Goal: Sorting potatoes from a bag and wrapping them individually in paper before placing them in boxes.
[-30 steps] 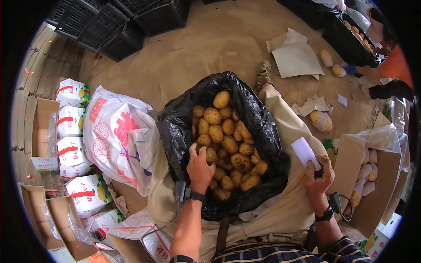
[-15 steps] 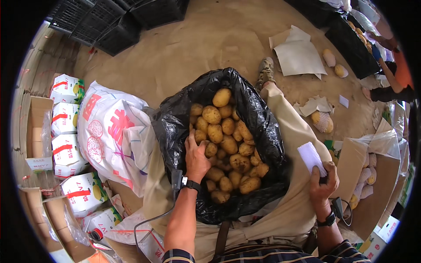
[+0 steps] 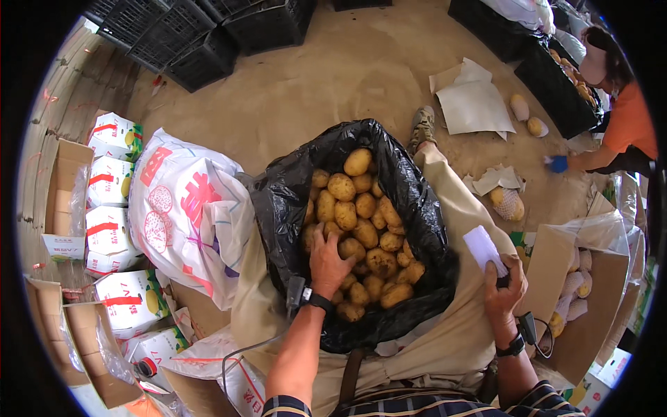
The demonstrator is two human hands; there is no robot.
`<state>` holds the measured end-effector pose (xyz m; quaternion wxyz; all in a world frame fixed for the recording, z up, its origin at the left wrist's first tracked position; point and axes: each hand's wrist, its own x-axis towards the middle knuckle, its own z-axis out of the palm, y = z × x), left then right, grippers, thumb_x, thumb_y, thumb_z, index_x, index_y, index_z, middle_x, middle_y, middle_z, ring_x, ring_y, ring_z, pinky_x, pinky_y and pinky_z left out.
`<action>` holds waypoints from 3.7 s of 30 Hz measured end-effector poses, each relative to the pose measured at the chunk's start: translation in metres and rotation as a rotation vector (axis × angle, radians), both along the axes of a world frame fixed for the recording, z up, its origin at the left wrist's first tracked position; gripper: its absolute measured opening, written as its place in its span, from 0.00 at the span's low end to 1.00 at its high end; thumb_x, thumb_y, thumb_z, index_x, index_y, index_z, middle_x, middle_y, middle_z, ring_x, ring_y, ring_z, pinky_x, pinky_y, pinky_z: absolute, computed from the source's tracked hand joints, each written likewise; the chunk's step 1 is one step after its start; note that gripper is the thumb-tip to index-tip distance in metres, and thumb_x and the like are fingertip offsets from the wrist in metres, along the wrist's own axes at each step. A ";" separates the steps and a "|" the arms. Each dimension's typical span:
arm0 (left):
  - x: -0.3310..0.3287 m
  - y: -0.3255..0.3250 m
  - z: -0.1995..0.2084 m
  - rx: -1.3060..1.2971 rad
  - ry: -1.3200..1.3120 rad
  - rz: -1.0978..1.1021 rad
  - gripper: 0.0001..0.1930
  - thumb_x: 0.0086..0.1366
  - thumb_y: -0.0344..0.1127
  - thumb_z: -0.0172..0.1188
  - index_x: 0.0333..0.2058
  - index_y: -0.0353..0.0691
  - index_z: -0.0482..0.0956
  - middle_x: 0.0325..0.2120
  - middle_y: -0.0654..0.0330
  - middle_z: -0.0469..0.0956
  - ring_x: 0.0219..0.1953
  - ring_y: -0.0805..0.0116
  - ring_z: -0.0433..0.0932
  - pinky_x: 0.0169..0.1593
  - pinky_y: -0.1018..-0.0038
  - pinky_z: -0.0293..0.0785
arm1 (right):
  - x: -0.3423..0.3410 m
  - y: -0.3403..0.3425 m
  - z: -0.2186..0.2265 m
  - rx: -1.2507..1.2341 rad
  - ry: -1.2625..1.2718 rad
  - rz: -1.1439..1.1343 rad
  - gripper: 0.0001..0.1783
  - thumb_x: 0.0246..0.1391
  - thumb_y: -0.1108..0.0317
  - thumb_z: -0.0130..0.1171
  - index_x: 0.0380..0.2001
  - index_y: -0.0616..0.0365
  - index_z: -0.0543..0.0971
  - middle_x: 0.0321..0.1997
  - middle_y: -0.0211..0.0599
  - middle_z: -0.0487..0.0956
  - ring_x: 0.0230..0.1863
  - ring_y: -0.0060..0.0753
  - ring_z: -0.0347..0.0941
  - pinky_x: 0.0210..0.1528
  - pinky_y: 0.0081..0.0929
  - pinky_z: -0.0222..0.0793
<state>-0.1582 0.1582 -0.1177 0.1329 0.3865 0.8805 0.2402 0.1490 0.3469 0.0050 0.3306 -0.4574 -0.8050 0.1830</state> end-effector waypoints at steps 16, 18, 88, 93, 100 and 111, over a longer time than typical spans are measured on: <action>-0.013 0.028 -0.033 0.091 -0.054 0.323 0.35 0.58 0.36 0.71 0.63 0.31 0.71 0.52 0.40 0.74 0.54 0.36 0.76 0.56 0.48 0.75 | 0.012 0.003 -0.007 0.000 -0.047 -0.032 0.13 0.51 0.73 0.70 0.39 0.62 0.79 0.36 0.48 0.84 0.37 0.52 0.82 0.44 0.40 0.78; -0.013 0.035 -0.027 0.078 -0.047 0.351 0.34 0.60 0.41 0.70 0.63 0.33 0.71 0.52 0.40 0.74 0.54 0.36 0.77 0.54 0.48 0.77 | 0.014 0.003 -0.009 -0.029 -0.048 -0.036 0.13 0.51 0.73 0.70 0.40 0.62 0.79 0.36 0.48 0.84 0.37 0.52 0.82 0.44 0.40 0.78; 0.024 0.067 -0.019 0.049 -0.265 0.412 0.37 0.64 0.46 0.74 0.64 0.27 0.73 0.56 0.39 0.78 0.60 0.37 0.76 0.63 0.47 0.74 | -0.001 -0.004 0.010 -0.059 0.079 0.082 0.12 0.50 0.74 0.69 0.37 0.62 0.79 0.32 0.48 0.81 0.30 0.51 0.80 0.36 0.39 0.74; 0.014 0.091 -0.053 0.027 -0.313 0.453 0.39 0.62 0.50 0.75 0.61 0.24 0.75 0.52 0.36 0.81 0.54 0.36 0.80 0.57 0.44 0.77 | 0.001 0.002 0.005 0.012 0.087 0.062 0.11 0.49 0.74 0.67 0.36 0.60 0.79 0.29 0.46 0.80 0.28 0.49 0.78 0.33 0.39 0.73; 0.017 0.108 -0.070 0.148 -0.214 0.671 0.30 0.51 0.49 0.78 0.44 0.29 0.86 0.38 0.40 0.86 0.43 0.38 0.84 0.47 0.51 0.79 | 0.019 0.008 -0.011 0.090 -0.024 0.018 0.13 0.50 0.73 0.69 0.40 0.62 0.80 0.34 0.47 0.83 0.33 0.54 0.81 0.39 0.40 0.77; 0.034 -0.030 0.124 0.646 -0.325 0.596 0.22 0.60 0.40 0.76 0.47 0.30 0.82 0.38 0.54 0.86 0.41 0.68 0.85 0.47 0.68 0.81 | 0.020 0.003 -0.019 -0.172 0.072 0.001 0.13 0.65 0.71 0.66 0.49 0.66 0.80 0.43 0.48 0.84 0.44 0.40 0.79 0.53 0.35 0.75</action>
